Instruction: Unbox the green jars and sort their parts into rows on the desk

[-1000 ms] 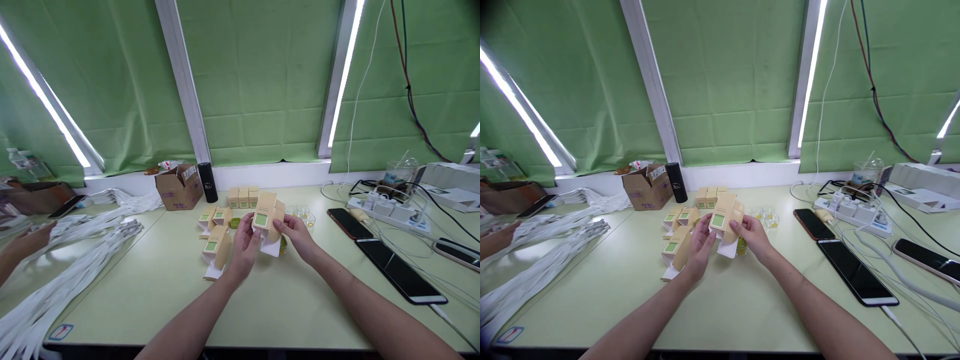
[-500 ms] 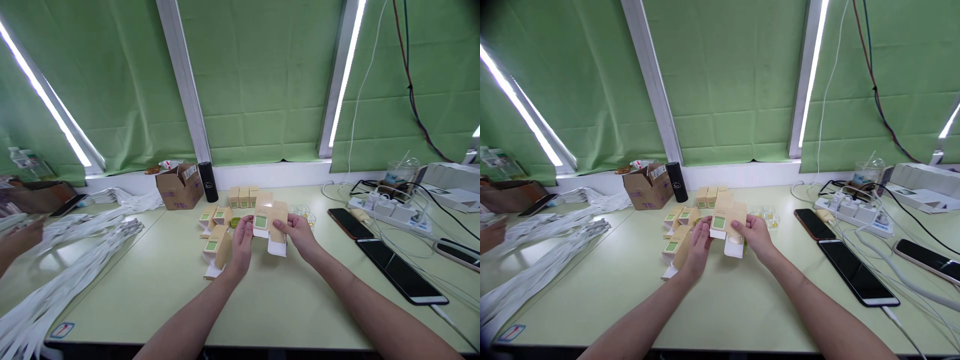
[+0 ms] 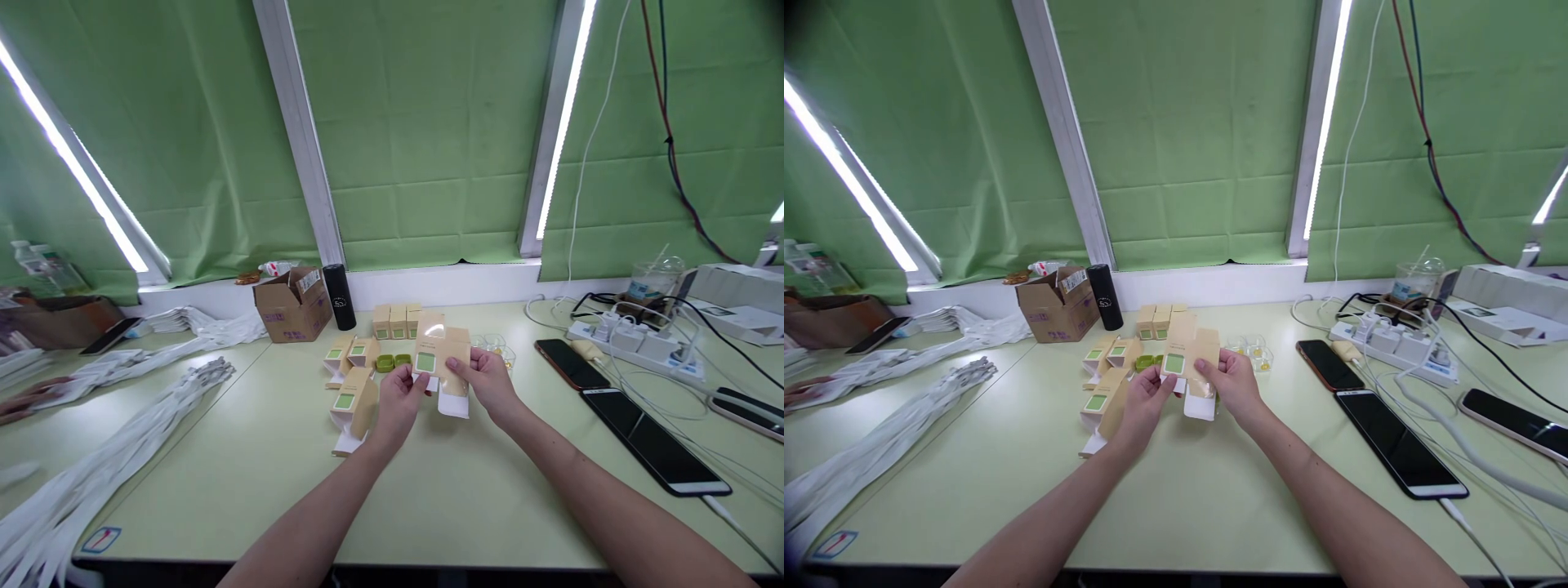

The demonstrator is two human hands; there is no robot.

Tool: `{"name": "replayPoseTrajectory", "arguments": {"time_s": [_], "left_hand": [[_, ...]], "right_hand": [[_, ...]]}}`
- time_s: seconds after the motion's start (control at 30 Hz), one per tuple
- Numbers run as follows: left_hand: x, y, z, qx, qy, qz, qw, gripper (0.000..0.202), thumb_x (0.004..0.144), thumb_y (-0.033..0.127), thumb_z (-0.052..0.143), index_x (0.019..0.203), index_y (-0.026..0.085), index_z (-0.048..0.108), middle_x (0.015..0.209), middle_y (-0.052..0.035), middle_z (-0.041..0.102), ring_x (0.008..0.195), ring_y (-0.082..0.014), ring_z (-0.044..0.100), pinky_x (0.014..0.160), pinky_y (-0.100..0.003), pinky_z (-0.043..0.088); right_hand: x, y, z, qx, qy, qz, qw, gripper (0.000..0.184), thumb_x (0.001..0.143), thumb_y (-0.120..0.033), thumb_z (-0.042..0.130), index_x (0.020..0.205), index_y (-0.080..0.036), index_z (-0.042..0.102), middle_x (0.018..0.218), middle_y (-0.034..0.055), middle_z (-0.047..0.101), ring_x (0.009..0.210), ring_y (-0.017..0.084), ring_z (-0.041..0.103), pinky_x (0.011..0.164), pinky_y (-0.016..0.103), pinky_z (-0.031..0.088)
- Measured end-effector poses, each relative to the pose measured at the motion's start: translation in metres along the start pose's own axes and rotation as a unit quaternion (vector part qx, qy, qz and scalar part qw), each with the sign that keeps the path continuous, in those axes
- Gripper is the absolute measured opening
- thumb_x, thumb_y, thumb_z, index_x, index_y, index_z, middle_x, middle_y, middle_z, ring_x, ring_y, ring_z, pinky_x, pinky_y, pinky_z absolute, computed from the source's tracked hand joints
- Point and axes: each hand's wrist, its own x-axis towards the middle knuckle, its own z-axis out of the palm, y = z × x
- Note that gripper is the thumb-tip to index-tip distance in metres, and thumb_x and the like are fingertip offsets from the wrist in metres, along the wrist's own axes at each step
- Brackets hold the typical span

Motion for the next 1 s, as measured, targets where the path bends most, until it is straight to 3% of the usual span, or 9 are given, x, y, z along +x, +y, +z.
{"name": "replayPoseTrajectory", "arguments": {"time_s": [0.27,0.43,0.57,0.63,0.7,0.8,0.9,1.0], "left_hand": [[-0.002,0.001,0.002,-0.013,-0.015,0.014,1.000,0.042,0.080,0.055,0.081,0.099,0.018,0.070,0.091,-0.0059,0.073,0.078,-0.0189,0.067,0.075,-0.031,0.056],[-0.002,-0.002,0.002,-0.003,-0.002,0.020,1.000,0.043,0.080,0.053,0.082,0.104,0.020,0.068,0.094,-0.0063,0.075,0.083,-0.0223,0.072,0.075,-0.033,0.059],[0.002,-0.003,-0.003,0.055,0.041,0.121,0.990,0.029,0.089,0.045,0.075,0.102,0.020,0.066,0.095,-0.0069,0.074,0.087,-0.0213,0.072,0.077,-0.033,0.060],[0.005,-0.004,-0.008,0.124,0.070,0.225,0.964,0.017,0.093,0.037,0.071,0.099,0.021,0.067,0.098,-0.0071,0.073,0.092,-0.0207,0.072,0.083,-0.034,0.060],[0.008,-0.003,-0.013,0.202,0.089,0.341,0.914,0.005,0.096,0.027,0.068,0.097,0.022,0.069,0.101,-0.0076,0.073,0.095,-0.0205,0.072,0.085,-0.035,0.059],[0.009,0.001,-0.018,0.280,0.090,0.475,0.830,0.013,0.095,0.013,0.063,0.102,0.022,0.069,0.108,-0.0097,0.073,0.101,-0.0216,0.072,0.085,-0.037,0.060],[0.007,0.005,-0.018,0.319,0.067,0.529,0.783,0.023,0.093,0.006,0.061,0.105,0.024,0.067,0.109,-0.0102,0.073,0.101,-0.0224,0.071,0.085,-0.040,0.059],[0.005,0.007,-0.016,0.337,0.047,0.551,0.762,0.028,0.091,0.002,0.061,0.105,0.025,0.067,0.110,-0.0103,0.074,0.104,-0.0239,0.070,0.088,-0.044,0.058]], "right_hand": [[0.002,0.004,0.001,0.009,-0.020,-0.016,1.000,0.053,0.068,-0.058,0.091,0.103,-0.021,0.077,0.098,0.0099,0.084,0.082,0.032,0.080,0.075,0.047,0.068],[0.001,0.007,0.003,-0.012,-0.053,-0.049,0.997,0.053,0.072,-0.060,0.088,0.108,-0.023,0.075,0.108,0.0104,0.082,0.092,0.031,0.079,0.083,0.045,0.066],[0.001,0.009,-0.001,-0.094,-0.065,-0.131,0.985,0.046,0.082,-0.055,0.081,0.115,-0.025,0.071,0.113,0.0097,0.079,0.103,0.030,0.074,0.091,0.043,0.059],[0.003,0.011,-0.005,-0.156,-0.035,-0.172,0.972,0.037,0.085,-0.048,0.077,0.114,-0.026,0.070,0.109,0.0084,0.078,0.103,0.028,0.072,0.090,0.042,0.056],[0.005,0.016,-0.009,-0.201,0.008,-0.185,0.962,0.032,0.084,-0.040,0.074,0.112,-0.025,0.070,0.108,0.0083,0.078,0.103,0.028,0.070,0.087,0.041,0.055],[0.009,0.023,-0.014,-0.218,0.045,-0.179,0.958,0.039,0.078,-0.034,0.073,0.116,-0.025,0.071,0.113,0.0097,0.076,0.106,0.030,0.069,0.084,0.041,0.056],[0.013,0.029,-0.018,-0.210,0.060,-0.171,0.961,0.044,0.073,-0.033,0.073,0.116,-0.024,0.073,0.111,0.0101,0.076,0.106,0.033,0.068,0.085,0.043,0.057],[0.015,0.032,-0.018,-0.195,0.067,-0.158,0.966,0.041,0.073,-0.034,0.071,0.112,-0.026,0.076,0.111,0.0100,0.075,0.107,0.035,0.068,0.087,0.046,0.057]]}}
